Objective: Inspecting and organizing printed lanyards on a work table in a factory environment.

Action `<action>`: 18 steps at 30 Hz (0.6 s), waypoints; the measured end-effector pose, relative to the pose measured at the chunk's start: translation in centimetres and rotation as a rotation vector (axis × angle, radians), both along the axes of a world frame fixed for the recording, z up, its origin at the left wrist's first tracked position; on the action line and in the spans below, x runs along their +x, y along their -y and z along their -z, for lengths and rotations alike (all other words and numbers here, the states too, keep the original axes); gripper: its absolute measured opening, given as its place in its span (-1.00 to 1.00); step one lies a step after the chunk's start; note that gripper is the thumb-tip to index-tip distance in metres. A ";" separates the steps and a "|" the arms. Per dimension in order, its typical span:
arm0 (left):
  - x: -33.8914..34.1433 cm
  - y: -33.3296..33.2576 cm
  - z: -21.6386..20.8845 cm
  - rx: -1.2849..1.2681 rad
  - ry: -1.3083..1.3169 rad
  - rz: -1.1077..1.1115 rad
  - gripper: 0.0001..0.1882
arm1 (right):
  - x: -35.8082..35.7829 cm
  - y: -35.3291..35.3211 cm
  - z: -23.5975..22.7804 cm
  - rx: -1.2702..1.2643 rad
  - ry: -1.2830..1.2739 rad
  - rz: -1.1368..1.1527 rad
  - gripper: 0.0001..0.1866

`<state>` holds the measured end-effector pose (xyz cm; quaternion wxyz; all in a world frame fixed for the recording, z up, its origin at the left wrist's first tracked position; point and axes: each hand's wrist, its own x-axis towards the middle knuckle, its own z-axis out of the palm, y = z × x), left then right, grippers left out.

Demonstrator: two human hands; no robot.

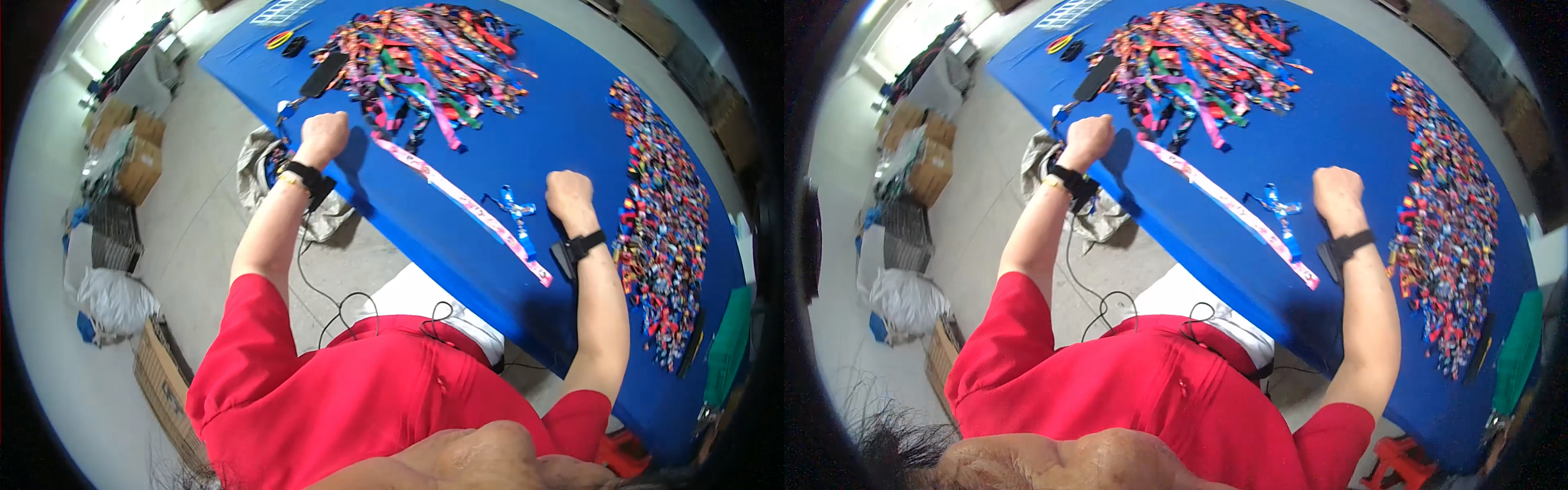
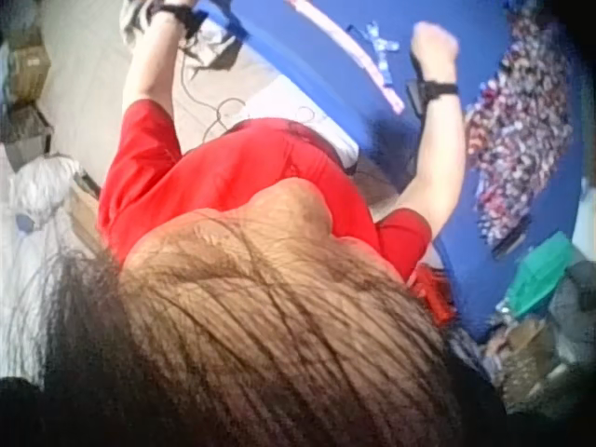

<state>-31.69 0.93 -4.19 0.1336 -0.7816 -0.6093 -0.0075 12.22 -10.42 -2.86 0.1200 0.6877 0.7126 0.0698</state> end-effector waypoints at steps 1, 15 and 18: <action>-0.2 0.0 0.5 0.006 0.008 -0.026 -0.81 | -0.1 0.0 0.0 0.015 0.006 -0.010 -0.80; -0.8 1.2 3.3 0.009 0.290 -0.120 -0.77 | -0.4 -0.5 0.2 0.048 -0.011 -0.015 -0.85; -0.7 1.3 3.2 0.014 0.325 -0.116 -0.75 | -0.2 -0.6 0.3 0.040 0.002 -0.007 -0.85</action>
